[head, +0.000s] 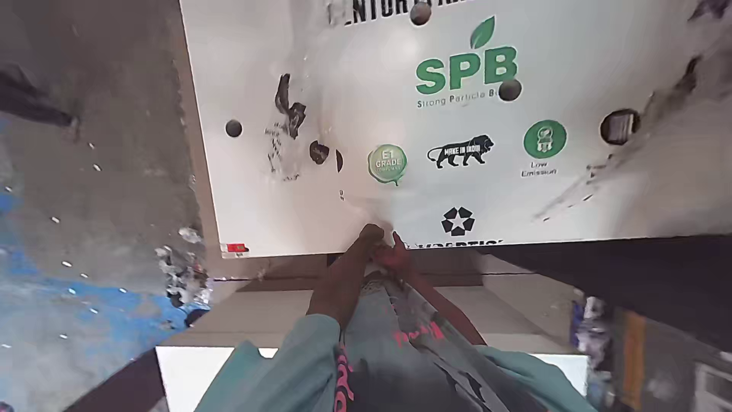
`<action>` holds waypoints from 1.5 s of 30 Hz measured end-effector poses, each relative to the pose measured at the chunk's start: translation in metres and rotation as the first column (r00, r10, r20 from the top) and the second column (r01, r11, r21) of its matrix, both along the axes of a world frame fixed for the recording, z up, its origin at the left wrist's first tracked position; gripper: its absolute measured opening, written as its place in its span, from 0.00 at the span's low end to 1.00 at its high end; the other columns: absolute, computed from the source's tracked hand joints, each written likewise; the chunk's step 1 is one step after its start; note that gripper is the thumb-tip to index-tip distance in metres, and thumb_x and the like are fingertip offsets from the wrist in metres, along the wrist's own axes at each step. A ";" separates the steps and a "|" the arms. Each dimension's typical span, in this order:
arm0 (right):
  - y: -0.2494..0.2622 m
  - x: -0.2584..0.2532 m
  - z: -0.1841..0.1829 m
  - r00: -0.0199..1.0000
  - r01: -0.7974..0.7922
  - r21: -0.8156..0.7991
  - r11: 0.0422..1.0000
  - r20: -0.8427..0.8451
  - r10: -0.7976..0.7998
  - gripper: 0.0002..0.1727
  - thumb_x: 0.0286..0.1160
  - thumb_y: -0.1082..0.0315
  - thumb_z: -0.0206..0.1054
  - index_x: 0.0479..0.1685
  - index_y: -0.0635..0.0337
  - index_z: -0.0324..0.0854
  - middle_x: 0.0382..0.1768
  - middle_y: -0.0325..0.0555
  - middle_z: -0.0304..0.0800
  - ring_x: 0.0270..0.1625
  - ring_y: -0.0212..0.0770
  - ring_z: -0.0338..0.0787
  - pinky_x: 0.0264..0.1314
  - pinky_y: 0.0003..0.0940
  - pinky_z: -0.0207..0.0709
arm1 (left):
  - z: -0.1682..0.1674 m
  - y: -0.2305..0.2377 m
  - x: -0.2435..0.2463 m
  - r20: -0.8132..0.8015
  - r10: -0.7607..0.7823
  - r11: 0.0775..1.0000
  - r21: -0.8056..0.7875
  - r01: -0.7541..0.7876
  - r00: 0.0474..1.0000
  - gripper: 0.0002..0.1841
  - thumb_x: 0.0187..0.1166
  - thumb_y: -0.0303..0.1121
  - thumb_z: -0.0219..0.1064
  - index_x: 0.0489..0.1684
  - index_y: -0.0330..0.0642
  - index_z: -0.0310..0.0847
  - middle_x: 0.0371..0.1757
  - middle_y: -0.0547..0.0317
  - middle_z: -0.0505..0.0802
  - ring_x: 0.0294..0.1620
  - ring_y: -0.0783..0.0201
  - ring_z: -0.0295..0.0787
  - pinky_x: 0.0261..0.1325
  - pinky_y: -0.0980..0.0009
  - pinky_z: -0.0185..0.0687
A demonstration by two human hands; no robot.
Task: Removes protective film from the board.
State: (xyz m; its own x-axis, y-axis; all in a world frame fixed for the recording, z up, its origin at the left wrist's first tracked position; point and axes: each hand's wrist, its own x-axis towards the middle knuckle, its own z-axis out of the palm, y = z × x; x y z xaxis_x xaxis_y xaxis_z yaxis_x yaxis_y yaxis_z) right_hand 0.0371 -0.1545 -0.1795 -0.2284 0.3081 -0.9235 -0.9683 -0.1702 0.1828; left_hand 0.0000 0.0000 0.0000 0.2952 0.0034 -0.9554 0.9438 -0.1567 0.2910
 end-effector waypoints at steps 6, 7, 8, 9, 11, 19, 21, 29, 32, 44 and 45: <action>0.008 0.012 -0.002 0.930 -0.129 0.013 0.992 0.348 0.116 0.20 0.96 0.58 0.38 0.60 0.58 0.73 0.43 0.43 0.84 0.40 0.34 0.85 0.42 0.28 0.80 | 0.002 -0.011 0.044 -0.051 -0.395 0.916 0.060 0.398 0.917 0.23 0.90 0.26 0.55 0.80 0.22 0.66 0.81 0.28 0.76 0.85 0.37 0.69 0.87 0.44 0.59; 0.005 0.021 0.004 0.826 -0.326 -0.041 0.945 0.473 0.305 0.21 0.96 0.62 0.43 0.74 0.65 0.72 0.60 0.51 0.85 0.56 0.38 0.86 0.58 0.32 0.79 | -0.015 -0.011 0.043 -0.049 -0.388 0.920 0.046 0.390 0.920 0.22 0.92 0.26 0.51 0.81 0.24 0.64 0.80 0.31 0.77 0.83 0.41 0.73 0.85 0.49 0.64; 0.003 0.028 0.010 0.701 -0.486 -0.105 0.868 0.546 0.459 0.24 0.96 0.61 0.46 0.77 0.69 0.71 0.69 0.58 0.82 0.67 0.44 0.84 0.71 0.37 0.77 | -0.044 -0.013 0.031 0.023 -0.291 0.954 0.080 0.289 0.956 0.19 0.93 0.27 0.48 0.77 0.25 0.69 0.71 0.34 0.84 0.70 0.46 0.83 0.74 0.55 0.76; 0.005 0.037 0.016 0.579 -0.599 -0.164 0.784 0.588 0.565 0.26 0.96 0.59 0.47 0.77 0.71 0.73 0.72 0.63 0.81 0.72 0.50 0.82 0.77 0.43 0.73 | -0.093 -0.012 0.005 0.263 -0.048 0.997 0.076 0.029 0.963 0.17 0.92 0.28 0.47 0.61 0.22 0.76 0.46 0.38 0.87 0.40 0.55 0.83 0.42 0.65 0.81; 0.009 0.044 0.029 0.492 -0.619 -0.255 0.743 0.611 0.620 0.28 0.95 0.53 0.48 0.65 0.72 0.81 0.63 0.64 0.86 0.64 0.51 0.85 0.72 0.45 0.74 | -0.125 -0.019 0.009 0.040 0.439 0.898 -0.023 -0.438 0.898 0.21 0.94 0.42 0.48 0.53 0.30 0.79 0.33 0.55 0.82 0.24 0.69 0.74 0.30 0.73 0.73; 0.046 0.076 0.098 0.397 -0.532 -0.303 0.791 0.736 0.548 0.25 0.91 0.56 0.56 0.33 0.69 0.85 0.30 0.48 0.83 0.37 0.40 0.80 0.49 0.42 0.73 | -0.082 0.011 0.034 0.117 0.631 0.776 -0.065 -0.628 0.767 0.23 0.95 0.42 0.49 0.51 0.27 0.83 0.39 0.52 0.91 0.32 0.70 0.85 0.40 0.74 0.82; 0.061 0.088 0.116 0.324 -0.551 -0.302 0.778 0.782 0.533 0.25 0.89 0.56 0.58 0.28 0.67 0.85 0.25 0.45 0.81 0.33 0.38 0.79 0.45 0.42 0.73 | -0.061 0.025 0.041 0.198 0.669 0.739 -0.081 -0.669 0.716 0.23 0.95 0.39 0.49 0.43 0.26 0.83 0.33 0.54 0.91 0.29 0.71 0.85 0.39 0.74 0.83; 0.146 0.123 0.165 0.113 -0.675 -0.195 0.711 0.926 0.361 0.16 0.87 0.64 0.60 0.54 0.66 0.89 0.47 0.53 0.94 0.52 0.45 0.91 0.61 0.49 0.81 | -0.013 0.099 0.057 0.442 0.712 0.643 -0.098 -0.760 0.545 0.22 0.94 0.39 0.49 0.44 0.30 0.84 0.33 0.56 0.92 0.33 0.69 0.88 0.46 0.69 0.87; 0.119 0.128 0.155 0.291 -0.791 -0.009 0.612 0.875 0.388 0.23 0.92 0.61 0.54 0.79 0.58 0.74 0.72 0.50 0.84 0.70 0.43 0.85 0.73 0.44 0.77 | -0.011 0.116 0.062 0.370 0.448 0.868 0.039 -0.495 0.814 0.26 0.94 0.44 0.50 0.49 0.26 0.86 0.46 0.42 0.93 0.49 0.56 0.89 0.61 0.54 0.82; -0.021 0.095 0.024 0.992 0.014 -0.278 0.960 0.128 0.022 0.40 0.91 0.38 0.37 0.86 0.64 0.55 0.73 0.62 0.77 0.64 0.48 0.87 0.63 0.37 0.82 | -0.131 0.145 0.062 0.058 0.990 -0.084 -0.484 -0.871 -0.128 0.48 0.81 0.72 0.23 0.90 0.45 0.53 0.88 0.49 0.68 0.85 0.51 0.69 0.80 0.48 0.70; -0.024 0.097 0.025 0.996 0.014 -0.251 0.968 0.090 0.008 0.42 0.90 0.36 0.36 0.87 0.64 0.55 0.76 0.63 0.75 0.67 0.49 0.86 0.65 0.37 0.81 | -0.142 0.140 0.049 0.013 0.988 -0.131 -0.486 -0.864 -0.156 0.48 0.79 0.74 0.22 0.91 0.50 0.51 0.90 0.52 0.67 0.86 0.51 0.67 0.80 0.46 0.68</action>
State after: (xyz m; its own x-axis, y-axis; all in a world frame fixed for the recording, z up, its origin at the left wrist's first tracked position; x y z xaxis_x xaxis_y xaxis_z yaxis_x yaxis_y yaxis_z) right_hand 0.1338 -0.1783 -0.1548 -0.1406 0.0645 -0.9880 -0.9831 -0.1270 0.1316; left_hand 0.0495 0.1403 -0.1416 0.4075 0.3742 -0.8330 -0.1512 0.9273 0.3425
